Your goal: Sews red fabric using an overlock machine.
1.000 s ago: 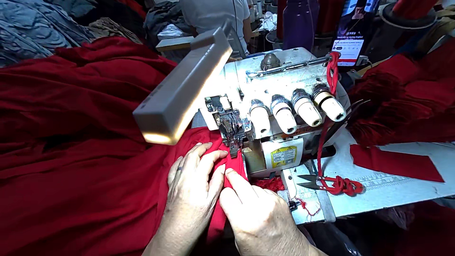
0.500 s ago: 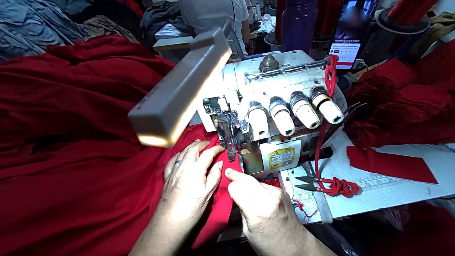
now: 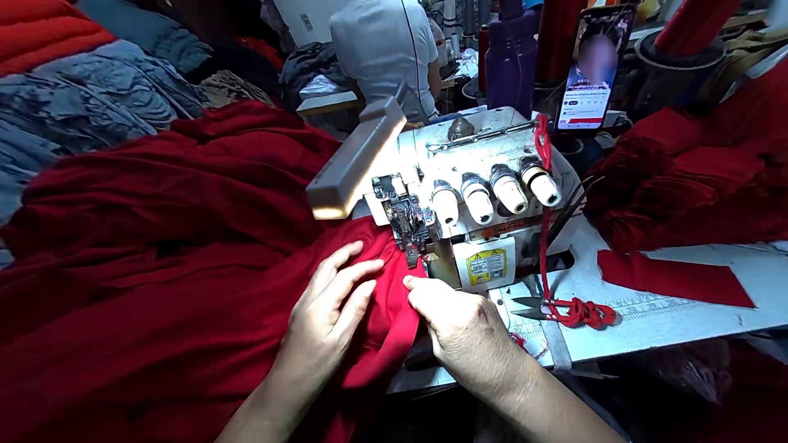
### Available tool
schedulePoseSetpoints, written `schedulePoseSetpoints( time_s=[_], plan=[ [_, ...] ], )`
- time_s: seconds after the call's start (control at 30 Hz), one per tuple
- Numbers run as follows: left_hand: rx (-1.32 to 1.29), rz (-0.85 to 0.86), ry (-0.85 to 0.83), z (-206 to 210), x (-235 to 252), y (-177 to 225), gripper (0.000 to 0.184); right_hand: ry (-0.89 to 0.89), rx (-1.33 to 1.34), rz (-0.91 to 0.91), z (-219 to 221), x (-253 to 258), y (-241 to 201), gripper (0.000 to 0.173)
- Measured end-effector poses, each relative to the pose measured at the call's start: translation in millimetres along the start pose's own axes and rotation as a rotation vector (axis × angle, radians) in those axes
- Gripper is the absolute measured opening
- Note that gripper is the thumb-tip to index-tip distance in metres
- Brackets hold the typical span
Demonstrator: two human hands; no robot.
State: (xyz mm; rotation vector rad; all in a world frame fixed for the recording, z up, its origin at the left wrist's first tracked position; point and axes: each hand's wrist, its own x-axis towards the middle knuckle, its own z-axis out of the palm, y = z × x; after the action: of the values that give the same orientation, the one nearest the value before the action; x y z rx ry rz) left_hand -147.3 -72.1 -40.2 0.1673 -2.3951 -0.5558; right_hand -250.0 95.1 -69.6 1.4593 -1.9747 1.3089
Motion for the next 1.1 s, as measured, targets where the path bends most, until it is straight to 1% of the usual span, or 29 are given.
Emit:
schedulePoseSetpoints(
  time_s=[0.1, 0.23, 0.33, 0.43, 0.5, 0.57, 0.63, 0.73, 0.8, 0.87, 0.93, 0.97, 1.0, 1.03, 1.1],
  plan=[
    [0.083, 0.09, -0.003, -21.9, -23.6, -5.2, 0.029, 0.003, 0.048, -0.015, 1.0, 0.4, 5.6, 0.019],
    [0.227, 0.167, -0.071, -36.4, -49.6, -10.5, 0.027, -0.095, 0.139, 0.023, -4.2, 4.2, 8.5, 0.019],
    [0.358, 0.272, -0.081, -36.6, -52.8, -16.3, 0.027, -0.187, 0.289, 0.062, -11.1, 10.8, 13.7, 0.017],
    [0.45, 0.375, -0.087, -35.5, -46.2, -21.1, 0.03, -0.319, 0.488, 0.152, -25.5, 22.2, 14.0, 0.022],
    [0.448, 0.377, -0.092, -37.8, -40.3, -24.3, 0.031, -0.361, 0.595, 0.204, -29.9, 28.0, 17.3, 0.023],
    [0.388, 0.309, -0.098, -41.3, -35.0, -27.3, 0.04, -0.389, 0.713, 0.333, -34.2, 32.9, 21.4, 0.023],
    [0.337, 0.237, -0.097, -41.9, -31.5, -30.9, 0.041, -0.346, 0.894, 0.463, -35.1, 32.0, 28.1, 0.019],
    [0.34, 0.222, -0.087, -37.7, -32.6, -33.3, 0.03, -0.257, 1.128, 0.613, -31.7, 23.4, 36.4, 0.017],
    [0.364, 0.245, -0.066, -34.0, -31.3, -34.9, 0.028, -0.205, 1.221, 0.656, -25.7, 17.5, 39.1, 0.017],
    [0.368, 0.282, -0.039, -28.5, -25.7, -36.2, 0.029, -0.172, 1.29, 0.627, -21.5, 14.9, 40.4, 0.018],
    [0.317, 0.317, -0.02, -23.8, -17.0, -35.5, 0.028, -0.183, 1.309, 0.569, -21.5, 17.3, 40.5, 0.019],
    [0.24, 0.324, -0.017, -23.2, -11.7, -34.3, 0.029, -0.204, 1.304, 0.556, -22.3, 20.6, 39.3, 0.019],
    [0.101, 0.314, -0.042, -25.6, -6.6, -30.7, 0.03, -0.228, 1.29, 0.558, -23.2, 24.7, 37.0, 0.017],
    [-0.087, 0.297, -0.103, -32.4, -0.8, -24.1, 0.032, -0.254, 1.269, 0.561, -24.4, 28.8, 34.5, 0.015],
    [-0.487, 0.255, -0.301, -57.8, 12.9, -7.0, 0.032, -0.313, 1.228, 0.536, -27.1, 35.7, 34.0, 0.017]
  ],
)
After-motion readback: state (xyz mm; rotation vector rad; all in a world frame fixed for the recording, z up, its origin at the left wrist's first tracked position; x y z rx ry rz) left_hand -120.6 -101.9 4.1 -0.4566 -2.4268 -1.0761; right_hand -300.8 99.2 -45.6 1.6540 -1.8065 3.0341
